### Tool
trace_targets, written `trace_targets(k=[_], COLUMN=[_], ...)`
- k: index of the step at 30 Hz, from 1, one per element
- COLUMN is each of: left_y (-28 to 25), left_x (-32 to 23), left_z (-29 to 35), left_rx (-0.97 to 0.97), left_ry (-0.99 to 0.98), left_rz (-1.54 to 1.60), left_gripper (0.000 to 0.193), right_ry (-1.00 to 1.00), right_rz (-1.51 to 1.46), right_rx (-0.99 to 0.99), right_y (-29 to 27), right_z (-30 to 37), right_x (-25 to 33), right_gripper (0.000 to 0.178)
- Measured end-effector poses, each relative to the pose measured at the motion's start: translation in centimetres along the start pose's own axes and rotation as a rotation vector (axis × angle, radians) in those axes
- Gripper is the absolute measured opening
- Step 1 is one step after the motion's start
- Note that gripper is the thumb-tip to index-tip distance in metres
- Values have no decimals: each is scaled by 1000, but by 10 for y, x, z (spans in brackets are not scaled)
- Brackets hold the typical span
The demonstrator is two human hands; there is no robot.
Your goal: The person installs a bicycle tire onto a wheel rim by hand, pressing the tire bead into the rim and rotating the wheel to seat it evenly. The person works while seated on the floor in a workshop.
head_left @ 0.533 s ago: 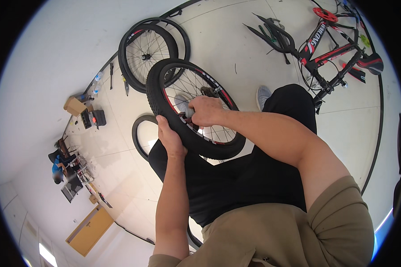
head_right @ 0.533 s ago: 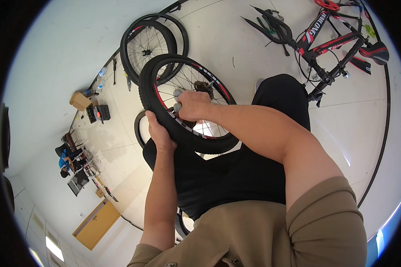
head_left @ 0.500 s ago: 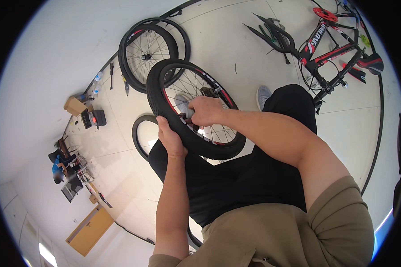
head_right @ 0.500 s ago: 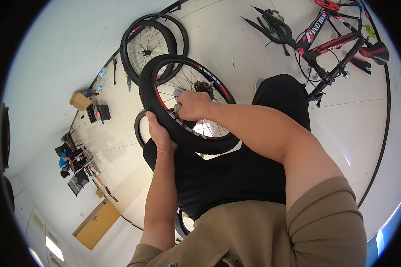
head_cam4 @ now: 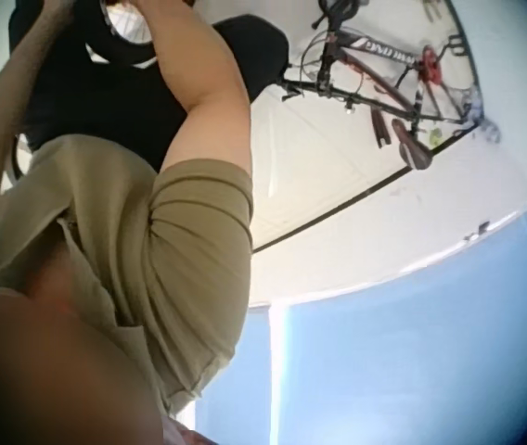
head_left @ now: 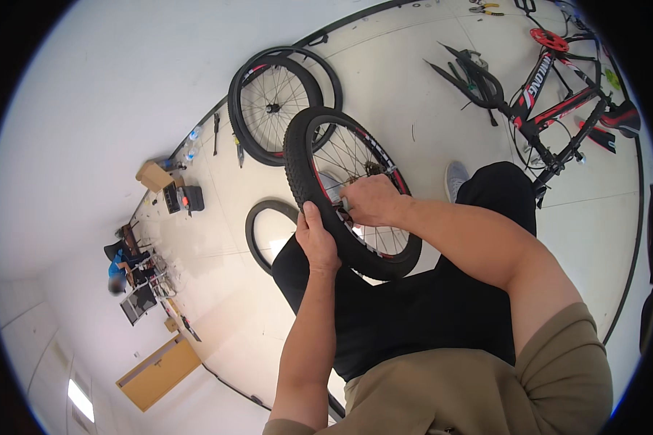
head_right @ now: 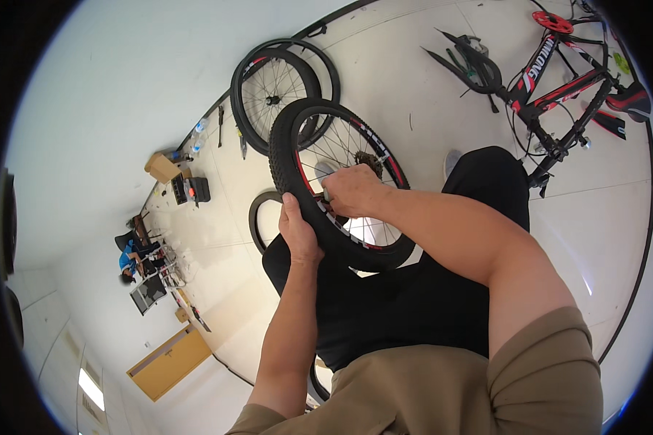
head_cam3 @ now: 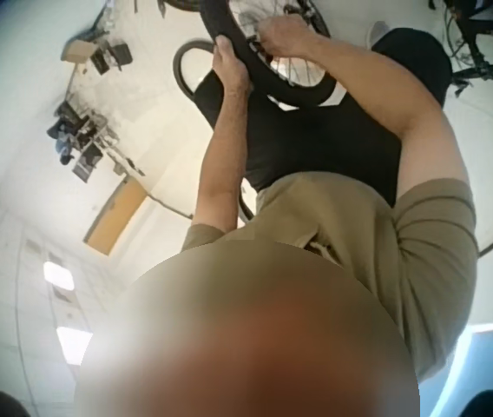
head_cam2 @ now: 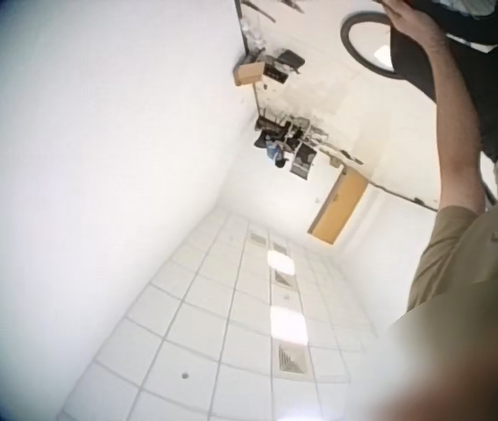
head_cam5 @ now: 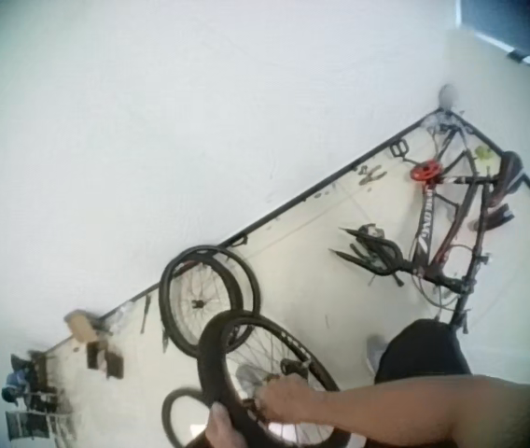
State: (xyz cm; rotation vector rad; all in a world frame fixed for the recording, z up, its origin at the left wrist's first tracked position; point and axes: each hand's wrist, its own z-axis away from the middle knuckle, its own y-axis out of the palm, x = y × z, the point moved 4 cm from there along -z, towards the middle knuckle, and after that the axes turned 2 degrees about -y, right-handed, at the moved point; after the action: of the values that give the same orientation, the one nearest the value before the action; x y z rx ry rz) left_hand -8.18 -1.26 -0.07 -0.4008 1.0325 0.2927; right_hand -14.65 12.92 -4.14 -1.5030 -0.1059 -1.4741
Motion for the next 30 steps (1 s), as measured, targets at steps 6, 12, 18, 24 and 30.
trace_targets(k=[6, 12, 18, 24, 30], left_y=[14, 9, 8, 2, -7], left_x=[-8, 15, 21, 33, 25], left_z=[2, -1, 2, 12, 32], left_rx=[-49, -35, -24, -41, 100], left_ry=[155, 220, 179, 160, -3], left_rz=[-126, -89, -50, 45, 89], left_gripper=[42, 42, 41, 45, 46], right_ry=[57, 189, 214, 122, 15], right_rz=[-137, -278, -305, -229, -147], right_rx=[-65, -116, -144, -30, 5], right_y=[-9, -6, -6, -8, -11], right_z=[2, -12, -16, -18, -8], right_x=[-2, -11, -13, -6, 1], right_gripper=[31, 41, 33, 40, 26])
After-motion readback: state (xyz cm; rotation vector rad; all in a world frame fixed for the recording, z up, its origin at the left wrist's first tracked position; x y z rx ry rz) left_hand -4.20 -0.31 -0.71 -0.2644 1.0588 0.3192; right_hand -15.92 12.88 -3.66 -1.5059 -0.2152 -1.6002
